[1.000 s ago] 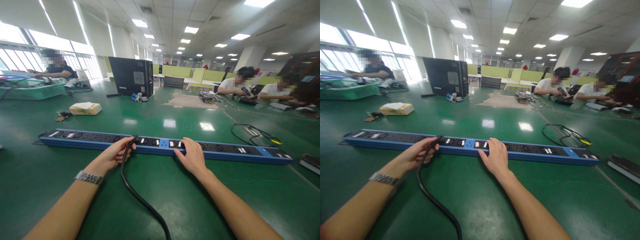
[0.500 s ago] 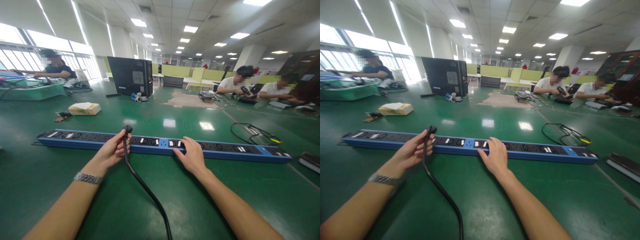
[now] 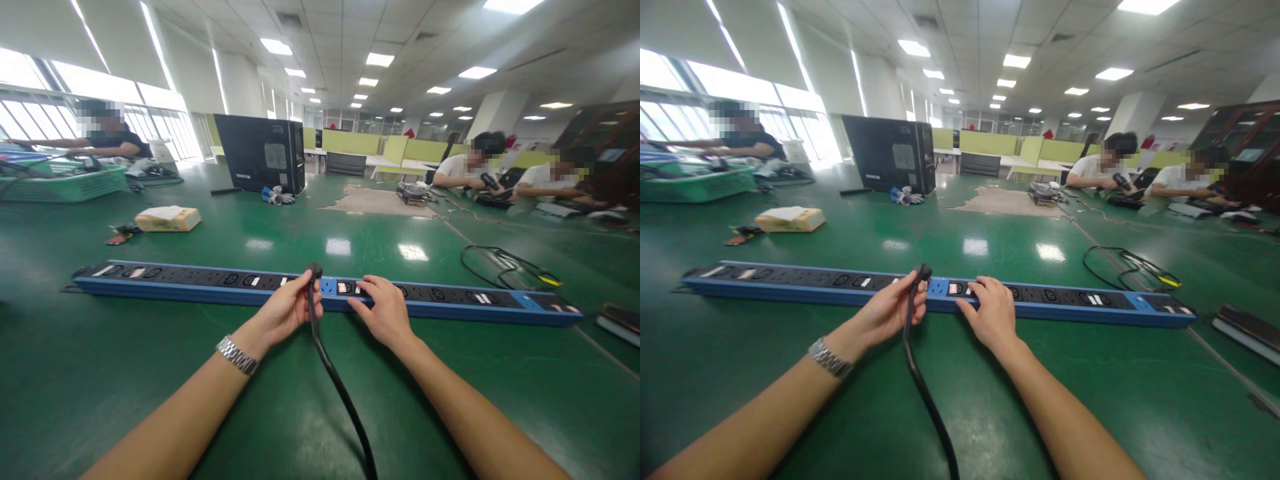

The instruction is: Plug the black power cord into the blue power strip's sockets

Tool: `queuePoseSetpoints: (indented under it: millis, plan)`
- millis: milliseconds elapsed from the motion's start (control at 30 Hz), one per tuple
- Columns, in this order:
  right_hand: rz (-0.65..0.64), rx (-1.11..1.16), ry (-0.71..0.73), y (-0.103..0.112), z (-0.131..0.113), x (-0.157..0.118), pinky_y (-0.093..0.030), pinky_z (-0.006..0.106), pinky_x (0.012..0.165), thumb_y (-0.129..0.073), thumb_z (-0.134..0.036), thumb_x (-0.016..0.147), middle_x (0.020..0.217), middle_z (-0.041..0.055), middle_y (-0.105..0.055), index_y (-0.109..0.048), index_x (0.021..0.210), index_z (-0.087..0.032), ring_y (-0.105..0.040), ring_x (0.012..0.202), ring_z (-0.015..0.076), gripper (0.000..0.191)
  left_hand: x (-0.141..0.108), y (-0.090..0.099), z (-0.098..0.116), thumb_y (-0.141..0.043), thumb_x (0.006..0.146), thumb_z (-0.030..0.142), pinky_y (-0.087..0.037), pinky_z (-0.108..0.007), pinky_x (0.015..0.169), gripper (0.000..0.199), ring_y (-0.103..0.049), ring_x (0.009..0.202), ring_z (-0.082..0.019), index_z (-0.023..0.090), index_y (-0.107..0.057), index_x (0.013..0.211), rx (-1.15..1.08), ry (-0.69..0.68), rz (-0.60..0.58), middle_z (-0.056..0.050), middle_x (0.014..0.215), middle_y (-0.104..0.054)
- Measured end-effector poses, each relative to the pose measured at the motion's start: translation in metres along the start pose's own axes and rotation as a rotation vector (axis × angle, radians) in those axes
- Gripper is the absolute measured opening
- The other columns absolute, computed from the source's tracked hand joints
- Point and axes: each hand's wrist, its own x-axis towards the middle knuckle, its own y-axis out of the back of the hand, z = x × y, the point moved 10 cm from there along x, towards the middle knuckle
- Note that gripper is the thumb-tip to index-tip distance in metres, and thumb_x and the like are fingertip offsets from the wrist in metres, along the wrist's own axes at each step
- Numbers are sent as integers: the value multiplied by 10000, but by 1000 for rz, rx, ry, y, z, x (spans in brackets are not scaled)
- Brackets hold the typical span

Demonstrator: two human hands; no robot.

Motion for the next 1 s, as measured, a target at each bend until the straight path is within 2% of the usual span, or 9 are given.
queuePoseSetpoints:
  millis: [133,367,567,767,1000]
  plan:
    - [-10,4,2,-1,0,1,-397,425,974,-584,-477,845,1221,105,-637,-687,1132,-216,-546,1142,252,401,5,-9,-10,-441,949,394,-437,-191,383,341,-495,372,-89,161,-522,714,51,32,2,32,507,-467]
    - [-25,-8,-18,-1,0,0,-373,425,1000,-567,-471,855,1242,99,-628,-688,1131,-202,-529,1160,258,404,8,-1,-20,-438,941,396,-317,-173,324,369,-374,310,-68,159,-533,675,99,114,51,47,426,-402]
    - [-18,-4,-6,0,-2,-1,-366,414,1014,-546,-480,864,1245,109,-625,-637,1195,-177,-525,1167,256,458,8,9,-20,-520,886,421,-215,-167,309,348,-361,303,-62,154,-537,663,228,123,189,44,435,-442]
    - [-5,-2,-20,-1,0,-1,-362,412,1037,-581,-463,843,1258,125,-612,-646,1173,-140,-524,1174,263,466,7,9,-15,-572,832,467,-233,-172,298,378,-370,289,-61,147,-559,630,445,58,256,45,424,-450]
    - [-3,-4,-3,-1,0,-2,-384,430,1017,-568,-473,855,1235,127,-622,-681,1141,-161,-532,1164,264,438,6,13,-13,-592,808,488,-250,-162,289,383,-404,298,-62,135,-596,659,502,15,271,38,447,-481]
